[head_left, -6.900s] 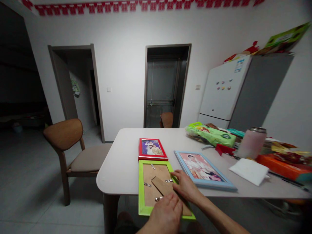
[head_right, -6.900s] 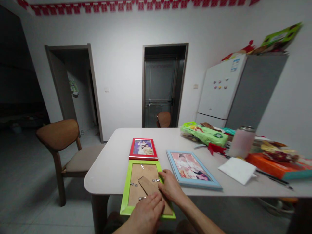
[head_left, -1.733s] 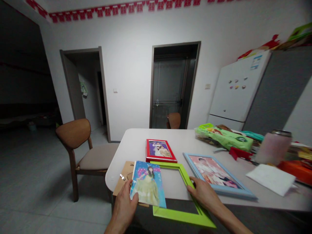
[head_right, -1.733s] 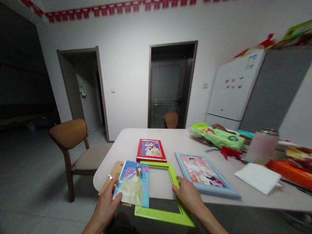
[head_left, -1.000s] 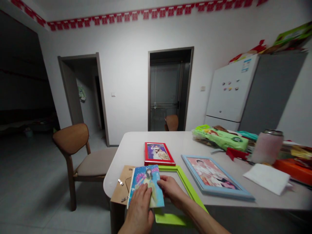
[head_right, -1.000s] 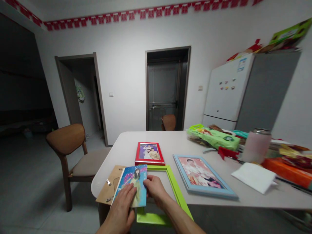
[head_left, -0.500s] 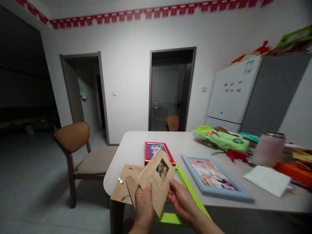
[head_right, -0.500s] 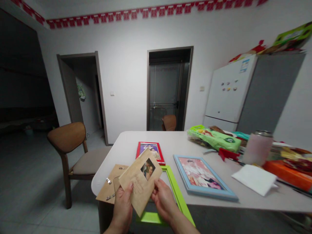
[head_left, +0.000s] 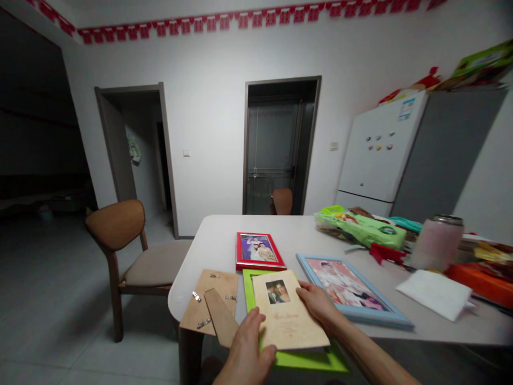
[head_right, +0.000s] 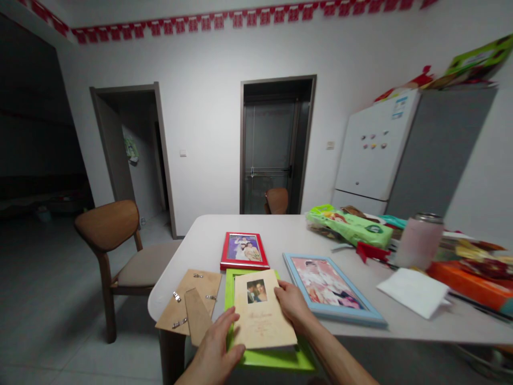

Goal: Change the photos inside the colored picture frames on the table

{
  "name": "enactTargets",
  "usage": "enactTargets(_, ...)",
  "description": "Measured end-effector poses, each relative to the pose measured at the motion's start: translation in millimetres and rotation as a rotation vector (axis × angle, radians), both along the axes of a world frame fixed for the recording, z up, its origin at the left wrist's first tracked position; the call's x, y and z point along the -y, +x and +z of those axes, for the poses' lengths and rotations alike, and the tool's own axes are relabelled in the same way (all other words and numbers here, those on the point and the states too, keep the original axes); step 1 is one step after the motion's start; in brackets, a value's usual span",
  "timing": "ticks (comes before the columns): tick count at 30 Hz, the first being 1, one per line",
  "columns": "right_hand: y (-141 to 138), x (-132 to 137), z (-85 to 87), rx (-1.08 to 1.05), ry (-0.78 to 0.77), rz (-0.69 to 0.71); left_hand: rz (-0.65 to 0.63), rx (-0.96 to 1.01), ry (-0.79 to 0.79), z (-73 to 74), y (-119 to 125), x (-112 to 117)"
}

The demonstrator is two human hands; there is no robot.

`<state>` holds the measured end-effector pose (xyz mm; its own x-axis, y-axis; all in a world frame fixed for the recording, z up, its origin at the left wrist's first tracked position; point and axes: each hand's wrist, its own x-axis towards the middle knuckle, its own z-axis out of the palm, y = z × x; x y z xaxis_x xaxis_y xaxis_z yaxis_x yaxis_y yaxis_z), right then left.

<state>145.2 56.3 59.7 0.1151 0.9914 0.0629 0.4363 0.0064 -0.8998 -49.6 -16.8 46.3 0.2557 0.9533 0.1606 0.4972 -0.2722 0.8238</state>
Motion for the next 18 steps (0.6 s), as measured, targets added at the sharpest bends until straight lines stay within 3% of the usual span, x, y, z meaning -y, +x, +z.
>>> enactTargets(4,-6.8,-6.5,-0.1,0.087,-0.055,0.033,-0.051,-0.111,0.025,3.6,-2.4,2.0)
enactTargets(8,-4.1,-5.7,0.0,0.555,0.047,-0.039,-0.143,-0.251,0.035,4.2,-3.5,3.2)
enactTargets(11,-4.1,-1.7,-1.4,0.827,0.016,-0.085,-0.172,-0.338,0.061,1.3,-0.8,3.2)
enactTargets(18,-12.3,7.0,-0.5,0.993,-0.006,-0.102,-0.178,-0.408,0.084,-2.8,1.5,2.0)
